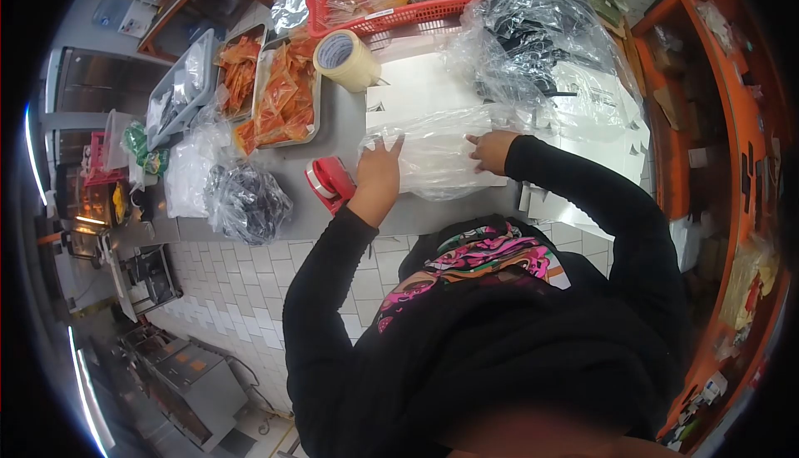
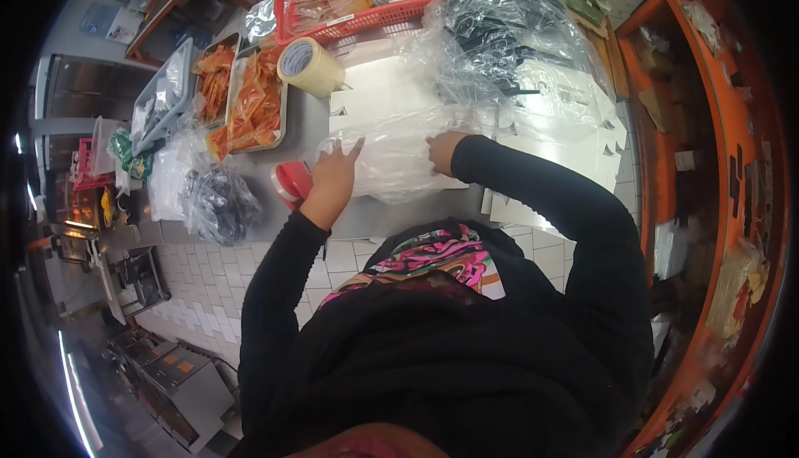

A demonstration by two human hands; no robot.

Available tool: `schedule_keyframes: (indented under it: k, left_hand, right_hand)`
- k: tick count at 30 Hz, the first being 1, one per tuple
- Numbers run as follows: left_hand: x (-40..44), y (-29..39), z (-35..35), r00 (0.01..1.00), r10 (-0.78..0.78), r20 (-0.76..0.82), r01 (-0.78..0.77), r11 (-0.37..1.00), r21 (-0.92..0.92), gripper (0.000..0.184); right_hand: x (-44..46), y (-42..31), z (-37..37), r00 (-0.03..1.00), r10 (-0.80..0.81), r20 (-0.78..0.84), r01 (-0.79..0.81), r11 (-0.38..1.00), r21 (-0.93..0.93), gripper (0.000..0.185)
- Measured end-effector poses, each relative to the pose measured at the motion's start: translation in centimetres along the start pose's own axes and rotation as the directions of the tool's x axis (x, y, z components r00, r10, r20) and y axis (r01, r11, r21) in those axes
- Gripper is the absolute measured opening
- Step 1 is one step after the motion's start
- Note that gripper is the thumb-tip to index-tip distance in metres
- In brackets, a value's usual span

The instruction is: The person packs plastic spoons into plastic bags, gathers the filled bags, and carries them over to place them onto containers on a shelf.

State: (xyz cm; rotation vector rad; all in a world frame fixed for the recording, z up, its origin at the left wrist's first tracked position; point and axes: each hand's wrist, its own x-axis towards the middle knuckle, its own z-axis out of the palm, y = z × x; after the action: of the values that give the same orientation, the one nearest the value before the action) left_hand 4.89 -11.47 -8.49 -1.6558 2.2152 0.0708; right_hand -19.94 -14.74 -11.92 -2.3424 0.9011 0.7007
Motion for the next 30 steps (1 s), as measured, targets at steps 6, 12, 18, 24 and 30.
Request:
schedule_keyframes:
  k: [6,12,18,24,30]
  left_hand:
    - [-1.4,0.1,-1.2,0.976,0.129,0.175,-0.137,0.99,0.033,0.052]
    - [-2.7,-1.4,-0.4,0.886,0.437,0.154,-0.44,0.898,-0.013,0.054]
    - [-0.1,-4.9,-0.1,0.752,0.649,0.12,-0.442,0.63,-0.639,0.064]
    - [-1.8,-5.6,-4.1,0.925,0.375,0.059,-0.097,0.385,-0.918,0.043]
    - [-3.5,-5.1,-7.7,0.988,-0.11,0.109,0.11,0.005,-0.994,0.021]
  right_hand:
    - [-3.0,-1.0,-2.9,0.985,0.169,-0.044,-0.168,0.986,0.022,0.053]
    - [-2.0,-2.5,-4.3,0.977,0.074,-0.201,-0.039,0.984,0.176,0.085]
    - [1.6,-3.9,-4.3,0.941,0.293,-0.17,-0.236,0.927,0.29,0.08]
    - [-7.5,-6.5,-7.8,0.7,-0.157,-0.697,0.55,0.741,0.385,0.025]
    - [-12.2,10.7,-5.7,0.31,0.602,-0.736,0.06,0.76,0.647,0.016]
